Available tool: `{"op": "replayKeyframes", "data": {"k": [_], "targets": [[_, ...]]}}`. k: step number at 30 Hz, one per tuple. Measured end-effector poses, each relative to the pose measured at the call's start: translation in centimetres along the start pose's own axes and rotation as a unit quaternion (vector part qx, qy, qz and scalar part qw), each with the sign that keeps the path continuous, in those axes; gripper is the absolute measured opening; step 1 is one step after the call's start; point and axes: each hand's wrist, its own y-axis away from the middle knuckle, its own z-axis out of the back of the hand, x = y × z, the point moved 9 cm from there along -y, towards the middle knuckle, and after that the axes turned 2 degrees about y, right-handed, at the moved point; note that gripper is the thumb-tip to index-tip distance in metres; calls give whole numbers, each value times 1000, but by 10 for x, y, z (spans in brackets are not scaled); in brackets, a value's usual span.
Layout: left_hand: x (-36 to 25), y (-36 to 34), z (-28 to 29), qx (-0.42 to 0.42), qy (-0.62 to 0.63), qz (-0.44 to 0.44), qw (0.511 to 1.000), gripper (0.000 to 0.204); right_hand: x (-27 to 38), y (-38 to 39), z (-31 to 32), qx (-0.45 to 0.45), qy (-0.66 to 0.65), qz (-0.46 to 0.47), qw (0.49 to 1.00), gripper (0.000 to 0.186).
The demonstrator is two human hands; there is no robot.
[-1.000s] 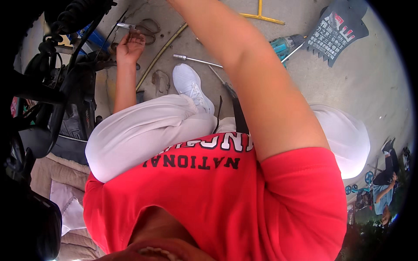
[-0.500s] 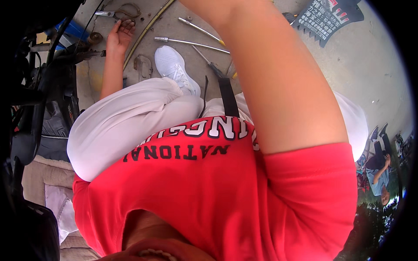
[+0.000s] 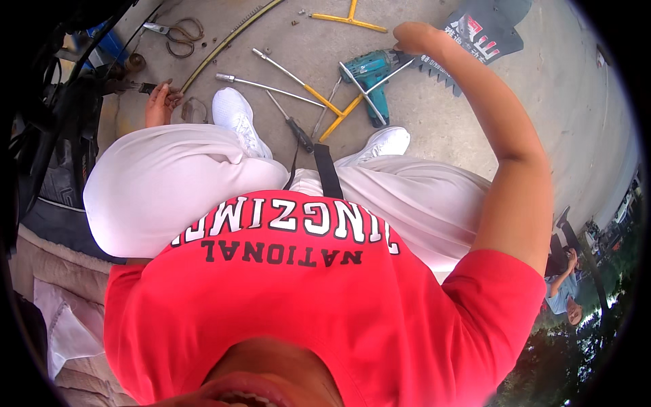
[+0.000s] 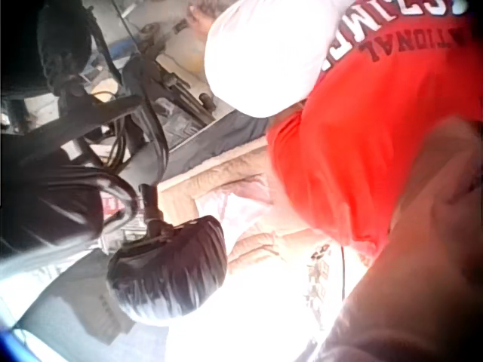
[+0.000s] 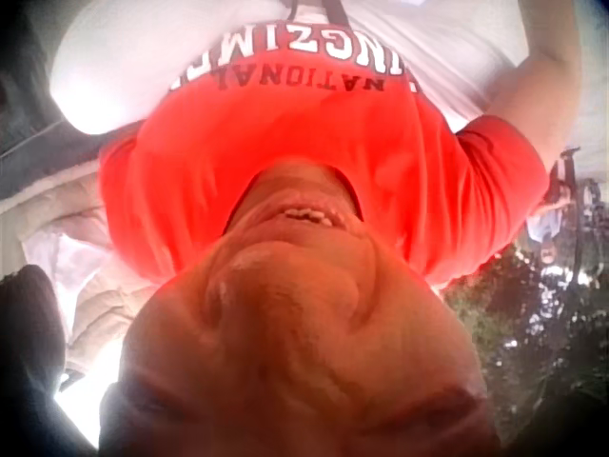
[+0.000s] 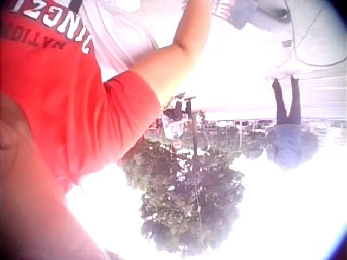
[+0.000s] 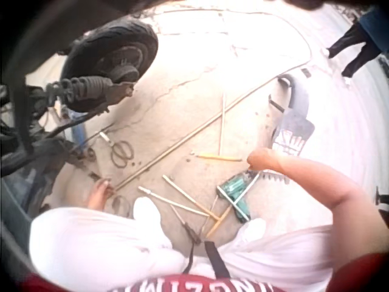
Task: The person is repairing a scooter's rear wheel area. They use a T-handle wrench to loosen and tighten bolts, remove a plastic cover, and adjust components near the wheel hub and suspension.
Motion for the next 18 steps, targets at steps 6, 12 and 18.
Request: {"op": "replayKeyframes", "data": {"k": [6, 12, 18], "targets": [[88, 127, 111, -285, -119, 9, 951, 25, 3, -1, -102, 68, -88, 21, 994, 25], [170, 246, 163, -440, -336, 63, 830, 32, 40, -1, -69, 56, -50, 27, 997, 26], [229, 256, 120, -340, -229, 202, 890, 37, 58, -8, -43, -23, -12, 83, 996, 33]]}}
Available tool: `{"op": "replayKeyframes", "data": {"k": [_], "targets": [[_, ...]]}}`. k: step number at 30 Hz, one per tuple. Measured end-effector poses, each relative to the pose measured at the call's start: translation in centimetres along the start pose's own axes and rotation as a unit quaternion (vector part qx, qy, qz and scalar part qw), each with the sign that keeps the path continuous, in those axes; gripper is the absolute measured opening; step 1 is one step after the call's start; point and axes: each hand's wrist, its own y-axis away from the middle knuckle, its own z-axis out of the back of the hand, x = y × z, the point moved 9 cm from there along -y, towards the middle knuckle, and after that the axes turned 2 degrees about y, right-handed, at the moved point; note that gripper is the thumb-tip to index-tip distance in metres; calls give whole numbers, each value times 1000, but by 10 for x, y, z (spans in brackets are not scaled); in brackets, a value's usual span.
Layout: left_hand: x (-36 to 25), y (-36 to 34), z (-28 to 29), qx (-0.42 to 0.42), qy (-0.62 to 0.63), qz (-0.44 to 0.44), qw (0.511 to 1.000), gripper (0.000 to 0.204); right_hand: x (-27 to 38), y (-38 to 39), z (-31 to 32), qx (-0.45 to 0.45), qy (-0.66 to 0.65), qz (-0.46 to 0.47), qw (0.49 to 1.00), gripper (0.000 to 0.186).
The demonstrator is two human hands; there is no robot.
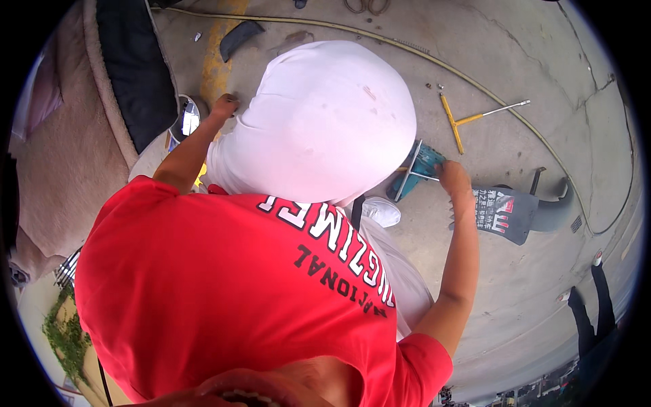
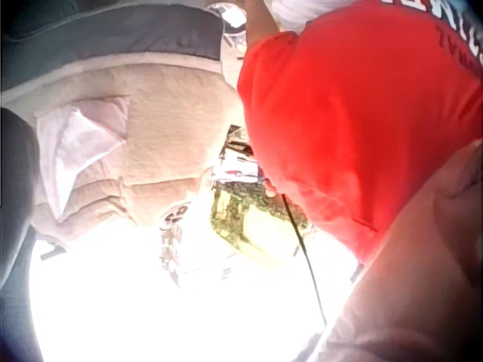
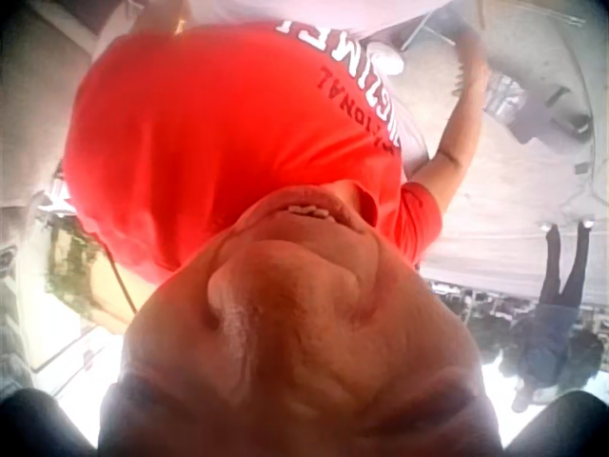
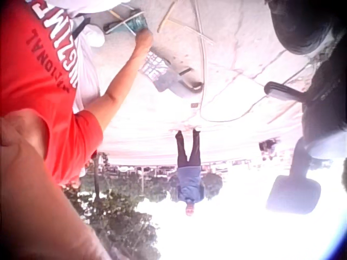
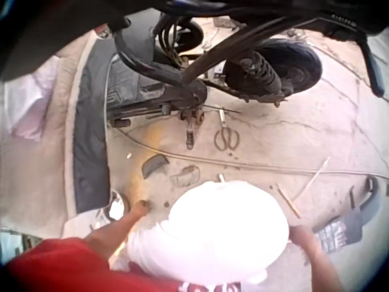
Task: The person is repairing a scooter's rear wheel area. They use a T-handle wrench to loosen and tighten bolts, remove a plastic cover, and adjust components near the wheel hub and suspension.
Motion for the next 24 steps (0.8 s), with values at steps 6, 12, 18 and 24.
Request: {"op": "replayKeyframes", "data": {"k": [6, 12, 18, 24], "targets": [[-83, -30, -38, 172, 90, -60, 979, 40, 11, -1, 52, -137, -63, 9, 989, 28], [-346, 25, -53, 335, -171, -280, 883, 35, 56, -25, 39, -181, -214, 81, 956, 22], [-454, 111, -73, 365, -404, -420, 726, 31, 144, -21, -7, -38, -172, 178, 968, 20], [-490, 164, -124, 331, -487, -554, 588, 28, 119, -26, -3, -51, -166, 147, 974, 22]]}}
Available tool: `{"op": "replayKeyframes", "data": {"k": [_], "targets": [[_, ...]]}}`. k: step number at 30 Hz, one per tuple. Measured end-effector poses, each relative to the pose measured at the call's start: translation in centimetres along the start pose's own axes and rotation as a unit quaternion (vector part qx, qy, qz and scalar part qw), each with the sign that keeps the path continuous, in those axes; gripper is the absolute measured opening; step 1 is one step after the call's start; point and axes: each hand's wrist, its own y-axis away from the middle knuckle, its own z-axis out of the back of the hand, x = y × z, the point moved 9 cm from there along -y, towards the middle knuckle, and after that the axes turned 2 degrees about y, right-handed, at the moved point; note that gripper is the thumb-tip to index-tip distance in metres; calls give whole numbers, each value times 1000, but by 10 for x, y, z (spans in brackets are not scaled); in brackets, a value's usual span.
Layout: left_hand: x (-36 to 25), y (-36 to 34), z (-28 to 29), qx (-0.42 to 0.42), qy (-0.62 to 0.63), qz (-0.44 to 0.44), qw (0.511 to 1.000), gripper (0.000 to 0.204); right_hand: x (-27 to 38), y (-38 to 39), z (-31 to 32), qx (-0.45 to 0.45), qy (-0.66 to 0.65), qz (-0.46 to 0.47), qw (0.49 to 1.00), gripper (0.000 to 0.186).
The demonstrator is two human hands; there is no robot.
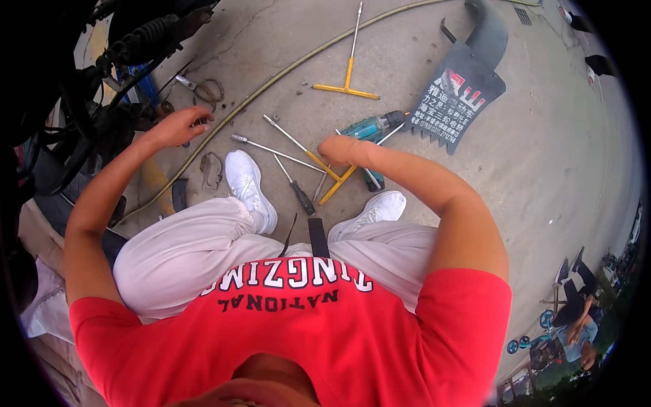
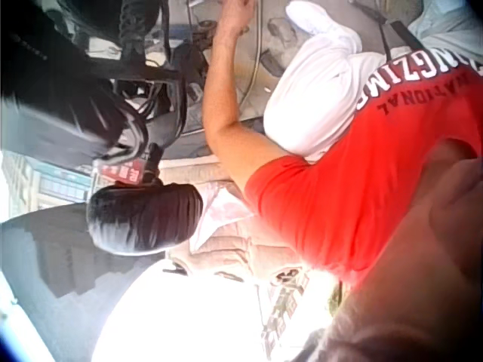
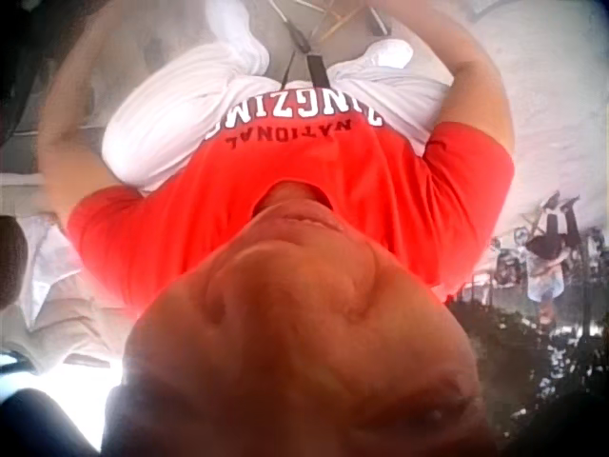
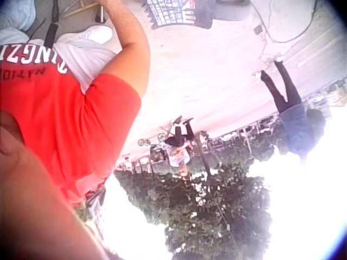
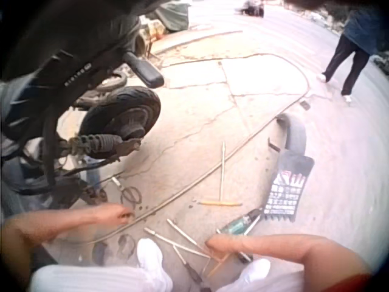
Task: The person is repairing a scooter's rear wheel area. They use a T-handle wrench to loosen and tighten bolts, remove a plastic cover, and adjust components near the wheel hub and suspension.
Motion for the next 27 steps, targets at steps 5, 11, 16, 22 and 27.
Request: {"op": "replayKeyframes", "data": {"k": [5, 11, 16, 22, 27], "targets": [[-22, -49, -28, -4, -20, -76, 997, 27, -27, -6, 55, -106, -85, -40, 990, 23], [3, -60, -73, 70, 2, -73, 995, 29, -90, 27, 91, -182, 52, -169, 967, 17], [49, -65, -92, 124, -12, -12, 992, 31, -164, 90, 107, -164, 337, -247, 894, 12], [53, -79, -70, 90, 15, 24, 996, 30, -196, 164, 104, -39, 433, -205, 877, 7], [45, -84, -66, 69, 20, -1, 997, 30, -207, 218, 93, 78, 433, -241, 865, 11]]}}
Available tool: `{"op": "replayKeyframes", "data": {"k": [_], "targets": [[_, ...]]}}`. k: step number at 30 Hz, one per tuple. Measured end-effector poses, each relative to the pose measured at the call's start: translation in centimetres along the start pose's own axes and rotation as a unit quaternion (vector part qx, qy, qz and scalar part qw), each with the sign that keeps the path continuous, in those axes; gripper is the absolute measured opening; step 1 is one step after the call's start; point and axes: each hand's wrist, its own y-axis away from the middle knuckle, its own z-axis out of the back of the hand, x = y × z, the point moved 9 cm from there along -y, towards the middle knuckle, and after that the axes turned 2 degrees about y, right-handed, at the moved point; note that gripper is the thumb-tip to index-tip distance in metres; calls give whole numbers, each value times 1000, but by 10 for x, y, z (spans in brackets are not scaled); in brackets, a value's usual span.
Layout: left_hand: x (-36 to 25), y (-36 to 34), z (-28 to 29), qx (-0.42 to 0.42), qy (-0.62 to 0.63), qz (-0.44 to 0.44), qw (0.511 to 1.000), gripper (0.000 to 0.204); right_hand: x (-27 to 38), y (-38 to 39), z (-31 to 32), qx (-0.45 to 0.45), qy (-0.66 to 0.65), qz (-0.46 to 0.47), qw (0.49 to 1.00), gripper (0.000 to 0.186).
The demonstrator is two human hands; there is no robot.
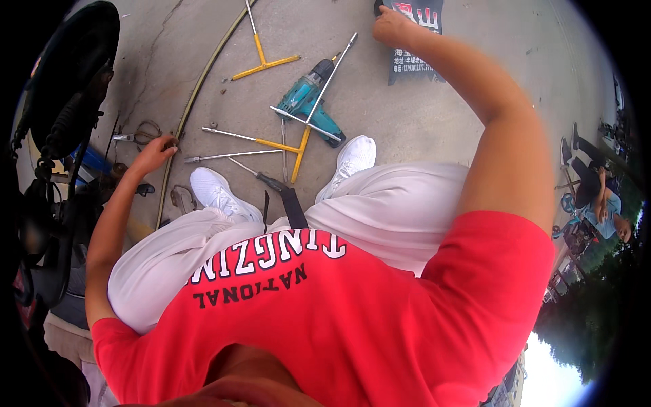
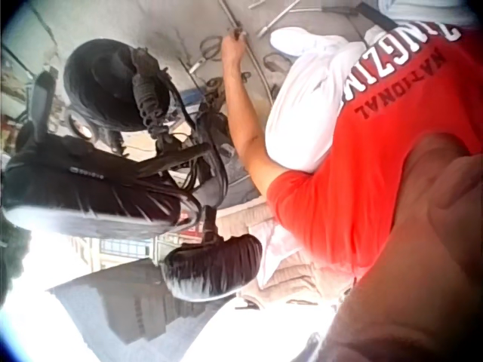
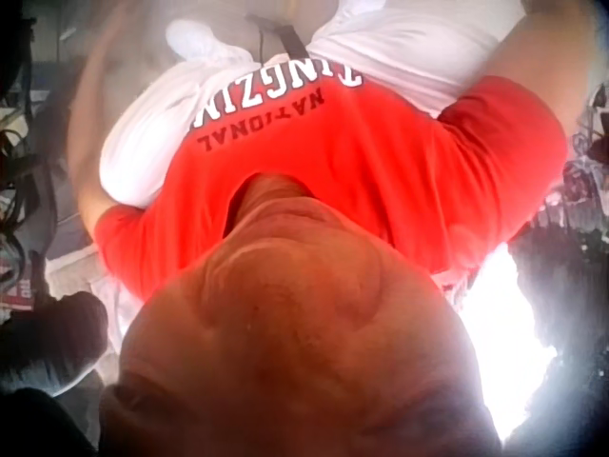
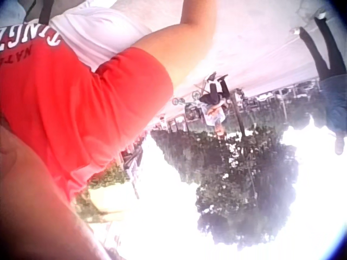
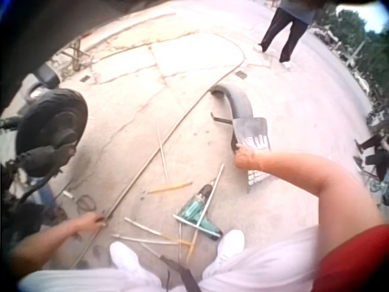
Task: The person is repairing a scooter's rear wheel area. They use a T-handle wrench to loosen and tighten bolts, remove a plastic cover, and adjust components near the wheel hub and suspension.
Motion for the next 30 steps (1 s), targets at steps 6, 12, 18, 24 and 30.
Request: {"op": "replayKeyframes", "data": {"k": [6, 12, 18, 24, 30], "targets": [[-2, -1, -10, 3, 4, -21, 1000, 29, 11, 5, -42, 20, -36, -24, 999, 9], [10, -14, -22, 25, -31, -41, 998, 28, 31, 12, -41, 63, -359, -113, 924, 19], [7, -17, -28, 45, -95, -36, 994, 27, 119, -12, 102, -173, -220, 4, 960, 76], [-3, -18, -31, 44, -103, -52, 992, 28, 161, -50, 120, -140, -158, 55, 976, 95], [14, -21, -26, 36, -88, -45, 994, 29, 154, -60, 122, -122, -169, 102, 973, 82]]}}
